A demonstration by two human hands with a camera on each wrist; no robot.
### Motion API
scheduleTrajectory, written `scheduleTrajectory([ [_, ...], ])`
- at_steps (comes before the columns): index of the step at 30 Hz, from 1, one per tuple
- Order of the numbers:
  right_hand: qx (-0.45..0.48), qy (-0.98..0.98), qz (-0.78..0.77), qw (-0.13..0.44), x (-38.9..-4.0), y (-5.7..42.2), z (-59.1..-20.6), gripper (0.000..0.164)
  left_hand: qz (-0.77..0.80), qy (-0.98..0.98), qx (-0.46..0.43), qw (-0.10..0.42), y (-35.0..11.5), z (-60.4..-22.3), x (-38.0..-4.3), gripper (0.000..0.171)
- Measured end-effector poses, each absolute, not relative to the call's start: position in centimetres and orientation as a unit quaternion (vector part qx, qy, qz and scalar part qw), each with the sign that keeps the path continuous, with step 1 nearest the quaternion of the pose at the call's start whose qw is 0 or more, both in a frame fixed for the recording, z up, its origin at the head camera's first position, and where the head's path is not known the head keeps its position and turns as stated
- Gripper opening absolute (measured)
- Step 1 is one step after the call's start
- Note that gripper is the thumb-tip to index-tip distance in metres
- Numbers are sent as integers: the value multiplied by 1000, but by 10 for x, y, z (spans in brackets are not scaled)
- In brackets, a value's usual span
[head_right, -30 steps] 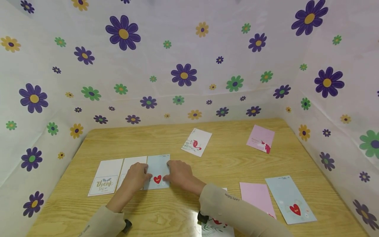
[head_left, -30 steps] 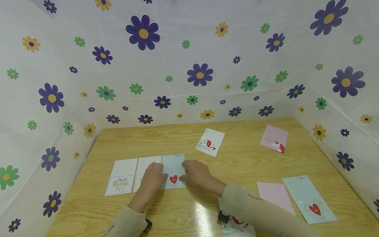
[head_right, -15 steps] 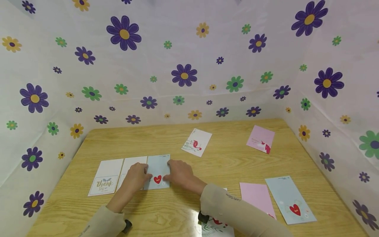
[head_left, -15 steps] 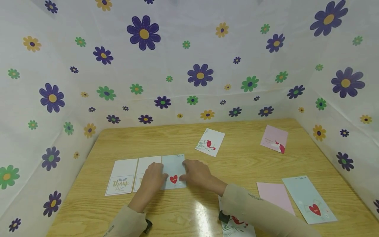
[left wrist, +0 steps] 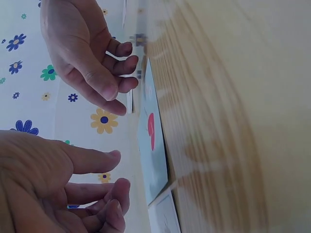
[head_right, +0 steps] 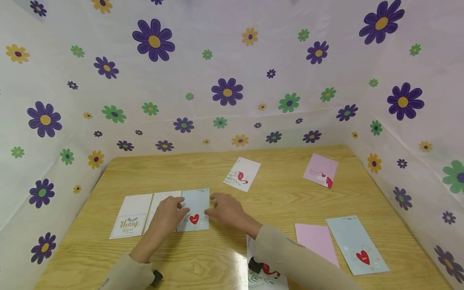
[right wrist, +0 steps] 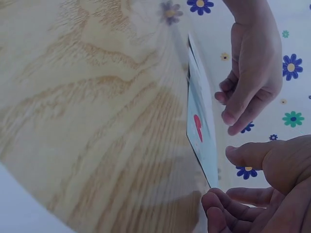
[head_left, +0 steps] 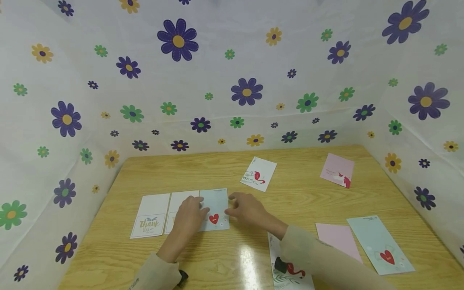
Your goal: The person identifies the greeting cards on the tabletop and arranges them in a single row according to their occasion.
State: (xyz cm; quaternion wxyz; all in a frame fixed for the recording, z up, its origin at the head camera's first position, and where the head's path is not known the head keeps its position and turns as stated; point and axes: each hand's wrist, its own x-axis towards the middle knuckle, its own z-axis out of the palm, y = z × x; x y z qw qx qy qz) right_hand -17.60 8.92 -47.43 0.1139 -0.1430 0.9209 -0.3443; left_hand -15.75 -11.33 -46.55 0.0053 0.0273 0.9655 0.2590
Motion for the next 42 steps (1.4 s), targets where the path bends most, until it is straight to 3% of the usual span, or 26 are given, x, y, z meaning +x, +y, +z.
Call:
scheduleTrajectory([
  [29,-99,913,-389,77,-167,154,-440,49,368,926,78,-36,-96,-450,-148,35],
  [42,-105,914,-388,57,-152,195,-434,50,402,909,107,-16,-68,-444,-142,37],
])
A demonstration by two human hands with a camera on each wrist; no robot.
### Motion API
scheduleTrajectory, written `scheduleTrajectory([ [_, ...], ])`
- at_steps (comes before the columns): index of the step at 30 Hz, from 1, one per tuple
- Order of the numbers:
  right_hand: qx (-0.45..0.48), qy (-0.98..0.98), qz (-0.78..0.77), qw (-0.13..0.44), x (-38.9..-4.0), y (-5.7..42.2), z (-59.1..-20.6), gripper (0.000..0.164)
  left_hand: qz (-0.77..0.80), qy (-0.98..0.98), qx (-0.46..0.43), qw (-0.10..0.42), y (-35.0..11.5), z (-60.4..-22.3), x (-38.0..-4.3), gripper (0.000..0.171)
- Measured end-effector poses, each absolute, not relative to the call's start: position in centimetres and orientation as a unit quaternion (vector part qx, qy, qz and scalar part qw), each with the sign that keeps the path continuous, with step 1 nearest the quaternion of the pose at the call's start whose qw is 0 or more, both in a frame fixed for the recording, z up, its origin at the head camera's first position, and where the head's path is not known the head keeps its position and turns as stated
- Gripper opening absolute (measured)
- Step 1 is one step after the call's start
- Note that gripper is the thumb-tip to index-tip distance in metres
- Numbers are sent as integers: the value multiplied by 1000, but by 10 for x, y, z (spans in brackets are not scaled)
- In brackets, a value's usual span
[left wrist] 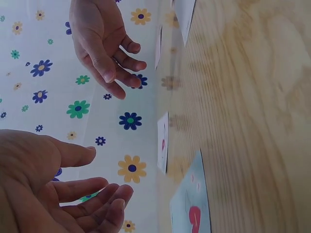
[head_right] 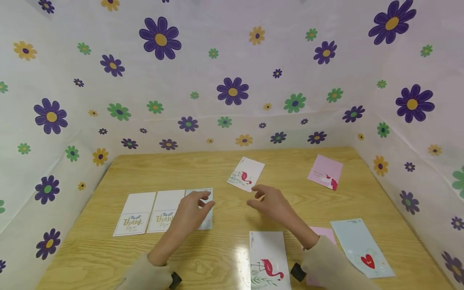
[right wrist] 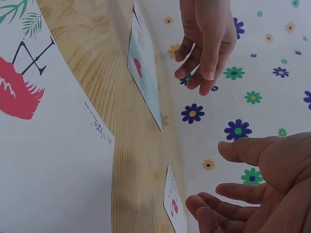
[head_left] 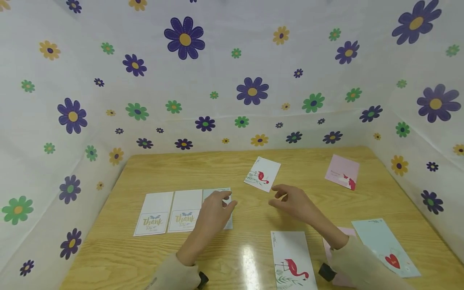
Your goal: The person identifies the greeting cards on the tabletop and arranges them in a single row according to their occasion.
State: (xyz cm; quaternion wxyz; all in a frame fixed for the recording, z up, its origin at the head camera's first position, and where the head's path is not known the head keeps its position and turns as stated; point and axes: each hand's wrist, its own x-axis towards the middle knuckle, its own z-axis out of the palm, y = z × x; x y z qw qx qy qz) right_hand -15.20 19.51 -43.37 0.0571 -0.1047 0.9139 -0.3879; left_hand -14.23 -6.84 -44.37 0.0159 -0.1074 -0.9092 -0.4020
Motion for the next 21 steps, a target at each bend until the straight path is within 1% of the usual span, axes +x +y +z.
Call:
scheduleTrajectory([
  [7,-92,919,-379,49,-145,218,-434,53,-408,-906,-116,8,-51,-442,-140,38],
  [14,-85,923,-373,35,-137,239,-433,54,-407,-904,-128,16,-34,-444,-139,37],
  [21,-67,934,-350,17,-129,263,-432,54,-433,-891,-134,0,-12,-447,-138,40],
])
